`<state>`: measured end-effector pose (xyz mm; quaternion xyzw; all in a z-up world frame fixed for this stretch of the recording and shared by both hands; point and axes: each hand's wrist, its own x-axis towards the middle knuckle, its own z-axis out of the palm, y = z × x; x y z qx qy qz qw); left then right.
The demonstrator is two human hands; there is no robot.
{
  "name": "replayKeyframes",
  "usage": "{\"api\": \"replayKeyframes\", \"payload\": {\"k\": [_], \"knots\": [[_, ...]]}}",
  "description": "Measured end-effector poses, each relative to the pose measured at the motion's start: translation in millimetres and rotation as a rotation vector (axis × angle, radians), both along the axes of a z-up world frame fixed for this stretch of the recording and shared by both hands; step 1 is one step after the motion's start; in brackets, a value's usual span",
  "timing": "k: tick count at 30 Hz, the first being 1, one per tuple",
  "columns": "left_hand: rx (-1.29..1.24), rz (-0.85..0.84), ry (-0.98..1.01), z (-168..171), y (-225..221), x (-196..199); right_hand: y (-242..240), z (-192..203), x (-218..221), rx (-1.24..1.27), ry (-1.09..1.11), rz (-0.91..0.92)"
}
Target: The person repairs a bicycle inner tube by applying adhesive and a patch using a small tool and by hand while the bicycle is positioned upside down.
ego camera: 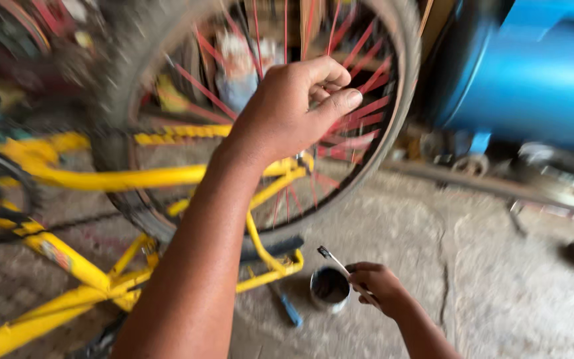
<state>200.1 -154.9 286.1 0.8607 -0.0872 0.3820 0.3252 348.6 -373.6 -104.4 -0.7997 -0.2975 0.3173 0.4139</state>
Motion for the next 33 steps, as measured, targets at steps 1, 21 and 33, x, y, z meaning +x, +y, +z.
{"api": "replayKeyframes", "payload": {"k": [1,21,33], "knots": [[0.037,-0.034,-0.059,21,-2,-1,6,33,2,0.004,0.502,-0.350],[-0.031,0.419,-0.294,122,7,-232,92,432,-105,0.757,-0.332,-0.057],[0.258,0.683,-0.421,65,89,-137,180,400,-24,1.035,-0.088,0.004]]}}
